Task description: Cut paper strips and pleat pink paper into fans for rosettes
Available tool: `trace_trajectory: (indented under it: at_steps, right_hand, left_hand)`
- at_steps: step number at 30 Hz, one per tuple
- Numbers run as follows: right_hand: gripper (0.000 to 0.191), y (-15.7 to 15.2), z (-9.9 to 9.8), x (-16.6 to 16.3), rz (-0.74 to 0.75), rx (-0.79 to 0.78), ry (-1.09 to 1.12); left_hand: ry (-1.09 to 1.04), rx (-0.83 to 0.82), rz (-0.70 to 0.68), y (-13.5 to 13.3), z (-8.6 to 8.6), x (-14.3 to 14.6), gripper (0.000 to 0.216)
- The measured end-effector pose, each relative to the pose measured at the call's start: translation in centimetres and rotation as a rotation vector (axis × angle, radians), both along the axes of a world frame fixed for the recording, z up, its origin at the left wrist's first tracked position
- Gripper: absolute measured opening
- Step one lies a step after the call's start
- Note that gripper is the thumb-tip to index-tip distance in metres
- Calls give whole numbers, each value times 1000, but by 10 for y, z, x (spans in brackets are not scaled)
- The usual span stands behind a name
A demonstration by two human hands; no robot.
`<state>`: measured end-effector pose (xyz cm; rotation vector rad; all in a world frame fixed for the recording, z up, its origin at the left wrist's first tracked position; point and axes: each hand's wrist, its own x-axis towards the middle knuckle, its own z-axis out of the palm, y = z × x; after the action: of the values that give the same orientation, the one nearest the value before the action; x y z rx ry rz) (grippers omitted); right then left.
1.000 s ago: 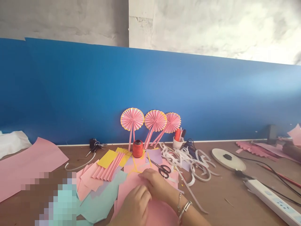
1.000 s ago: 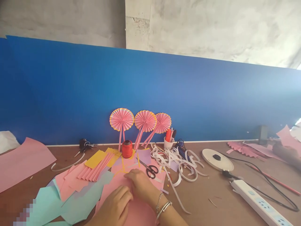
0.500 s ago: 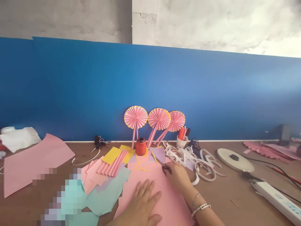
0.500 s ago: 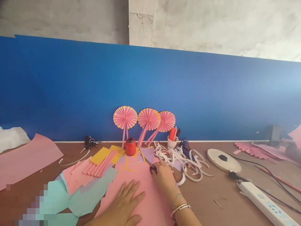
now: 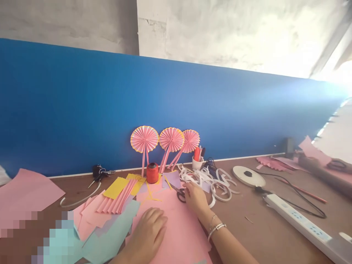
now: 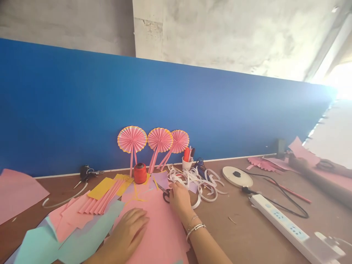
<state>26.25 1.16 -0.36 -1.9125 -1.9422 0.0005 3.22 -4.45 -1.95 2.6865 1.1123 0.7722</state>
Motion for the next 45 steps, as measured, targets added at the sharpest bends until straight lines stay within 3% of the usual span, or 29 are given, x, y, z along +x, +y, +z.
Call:
trace_trajectory:
  at_steps: [8, 14, 18, 23, 27, 29, 33, 37, 41, 45]
  right_hand:
    - [24, -3, 12, 48, -497, -53, -118]
    - [21, -5, 10, 64, -559, -94, -48]
    - [11, -3, 19, 53, -452, -2, 96]
    - [19, -4, 30, 18, -131, 135, 394]
    - [27, -13, 30, -12, 305, 9, 1065]
    - [28, -18, 29, -24, 378, -72, 1165]
    - [24, -28, 21, -41, 428, -59, 967]
    - [17, -34, 9, -55, 498, -1, 714]
    - [9, -38, 2, -62, 505, 114, 415]
    - [4, -42, 3, -63, 472, 225, 261]
  left_hand:
    - [67, 98, -53, -3, -3, 4, 23]
    - [97, 91, -52, -3, 0, 4, 25]
    - [96, 112, -33, -1, -6, 3, 25]
    - [-7, 92, 15, 0, -14, 0, 22]
    - [-153, 35, 44, 5, -11, 0, 24]
    - [-228, 25, 83, 7, -9, 0, 26]
    - [-382, 30, 160, 9, -10, -3, 40]
    - [-407, 15, 130, 6, -10, -3, 52]
    - [-366, -9, 61, 3, -7, -2, 49]
    - [-424, -22, 69, 3, -4, -2, 42]
